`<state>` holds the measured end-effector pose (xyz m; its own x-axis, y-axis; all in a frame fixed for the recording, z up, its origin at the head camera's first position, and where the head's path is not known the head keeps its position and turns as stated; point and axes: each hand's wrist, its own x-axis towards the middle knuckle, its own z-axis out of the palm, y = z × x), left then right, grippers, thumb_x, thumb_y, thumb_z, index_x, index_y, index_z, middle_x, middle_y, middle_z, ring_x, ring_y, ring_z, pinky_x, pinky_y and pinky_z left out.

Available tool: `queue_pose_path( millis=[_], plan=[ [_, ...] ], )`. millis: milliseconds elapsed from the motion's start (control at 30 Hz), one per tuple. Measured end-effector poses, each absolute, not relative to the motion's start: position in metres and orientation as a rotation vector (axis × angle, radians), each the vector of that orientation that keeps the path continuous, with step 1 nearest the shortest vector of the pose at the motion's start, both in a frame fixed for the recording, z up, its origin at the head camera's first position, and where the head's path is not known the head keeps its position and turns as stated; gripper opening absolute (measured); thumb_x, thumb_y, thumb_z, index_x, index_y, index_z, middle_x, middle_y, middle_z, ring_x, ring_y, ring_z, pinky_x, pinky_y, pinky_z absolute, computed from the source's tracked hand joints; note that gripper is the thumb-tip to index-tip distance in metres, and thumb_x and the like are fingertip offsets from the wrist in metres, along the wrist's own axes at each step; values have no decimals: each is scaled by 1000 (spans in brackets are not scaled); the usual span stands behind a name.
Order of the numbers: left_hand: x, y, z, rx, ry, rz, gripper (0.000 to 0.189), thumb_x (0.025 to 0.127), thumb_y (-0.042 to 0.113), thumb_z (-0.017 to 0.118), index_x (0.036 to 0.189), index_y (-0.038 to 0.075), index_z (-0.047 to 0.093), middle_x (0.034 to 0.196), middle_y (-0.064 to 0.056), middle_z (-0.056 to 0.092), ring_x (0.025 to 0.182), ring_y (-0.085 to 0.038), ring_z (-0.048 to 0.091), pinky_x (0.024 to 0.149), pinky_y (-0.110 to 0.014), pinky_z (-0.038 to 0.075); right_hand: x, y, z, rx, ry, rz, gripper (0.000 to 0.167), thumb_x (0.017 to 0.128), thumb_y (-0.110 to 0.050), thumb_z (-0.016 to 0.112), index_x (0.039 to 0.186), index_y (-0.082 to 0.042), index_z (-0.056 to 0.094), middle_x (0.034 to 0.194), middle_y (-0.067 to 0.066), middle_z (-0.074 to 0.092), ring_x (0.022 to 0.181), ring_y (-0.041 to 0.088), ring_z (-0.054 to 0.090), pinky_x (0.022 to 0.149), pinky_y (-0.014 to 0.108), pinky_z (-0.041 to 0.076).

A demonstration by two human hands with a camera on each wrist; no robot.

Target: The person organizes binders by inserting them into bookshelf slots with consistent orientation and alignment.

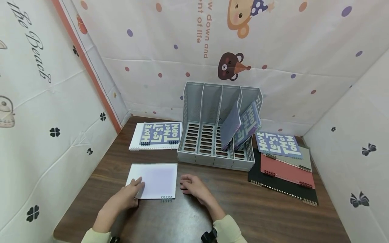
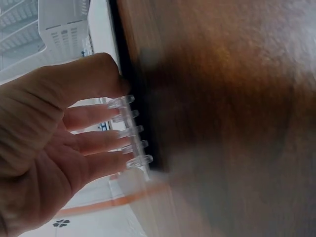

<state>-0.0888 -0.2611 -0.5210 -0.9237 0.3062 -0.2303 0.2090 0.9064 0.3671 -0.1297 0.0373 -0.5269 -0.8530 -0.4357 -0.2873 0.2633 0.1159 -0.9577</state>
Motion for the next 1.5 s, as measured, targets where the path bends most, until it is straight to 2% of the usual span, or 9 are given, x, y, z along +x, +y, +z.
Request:
queue_pose_path(
  millis=[300, 433, 567, 667, 867, 967, 1233, 1367, 1500],
  plan=[
    [-94, -260, -517, 348, 2805, 510, 64, 73, -4, 74, 134, -11, 55, 137, -35, 55, 125, -55, 52, 99, -65, 43, -127, 34, -523, -181, 1856, -1804, 42, 101, 1, 47, 139, 18, 46, 134, 36, 56, 118, 46, 61, 92, 47, 56],
    [-95, -262, -514, 333, 2821, 603, 57, 78, 2, 73, 132, -6, 59, 118, -26, 68, 99, -34, 67, 81, -50, 54, -125, 31, -518, -200, 1826, -1815, 41, 102, 0, 47, 139, 18, 46, 134, 35, 56, 119, 46, 60, 94, 49, 55],
    [-96, -261, -511, 334, 2840, 672, 48, 82, 7, 71, 129, -3, 64, 93, -13, 70, 71, -18, 52, 63, -38, 46, -123, 29, -512, -193, 1798, -1817, 40, 103, -1, 49, 139, 16, 48, 134, 33, 57, 119, 44, 61, 94, 47, 55],
    [-95, -259, -512, 357, 2853, 725, 44, 85, 8, 68, 127, -2, 67, 78, -4, 64, 64, -14, 47, 59, -32, 42, -123, 24, -509, -214, 1802, -1812, 39, 102, -1, 49, 138, 15, 50, 134, 32, 58, 119, 43, 61, 94, 45, 55],
    [-92, -252, -516, 369, 2889, 824, 39, 85, 6, 65, 123, -3, 70, 73, 3, 63, 61, -7, 44, 57, -26, 39, -125, 7, -509, -254, 1778, -1848, 42, 100, 0, 52, 139, 16, 49, 136, 33, 56, 120, 45, 60, 95, 47, 54],
    [-90, -247, -517, 335, 2887, 856, 38, 86, 6, 65, 123, -2, 71, 65, 6, 54, 56, -5, 39, 54, -25, 37, -126, -3, -510, -256, 1728, -1895, 45, 99, -2, 57, 139, 17, 47, 137, 33, 55, 123, 46, 58, 97, 50, 52],
    [-80, -228, -521, 175, 2991, 877, 40, 81, 9, 71, 120, 9, 76, 88, -3, 72, 63, -10, 47, 55, -26, 38, -125, -27, -508, -219, 1630, -2037, 46, 99, -6, 59, 140, 12, 46, 133, 27, 60, 123, 33, 58, 99, 55, 50],
    [-78, -217, -524, 150, 3036, 868, 40, 80, 9, 72, 119, 6, 76, 96, -5, 76, 56, -8, 43, 50, -26, 36, -124, -34, -506, -206, 1641, -2059, 43, 98, -5, 59, 136, 13, 48, 130, 27, 62, 119, 32, 61, 99, 51, 51],
    [-77, -208, -524, 177, 3083, 800, 40, 81, 11, 74, 119, 0, 74, 121, -13, 72, 70, -13, 63, 55, -33, 51, -123, -38, -508, -191, 1673, -2064, 35, 100, -1, 56, 131, 14, 51, 123, 27, 64, 116, 33, 63, 96, 45, 54]
  ],
)
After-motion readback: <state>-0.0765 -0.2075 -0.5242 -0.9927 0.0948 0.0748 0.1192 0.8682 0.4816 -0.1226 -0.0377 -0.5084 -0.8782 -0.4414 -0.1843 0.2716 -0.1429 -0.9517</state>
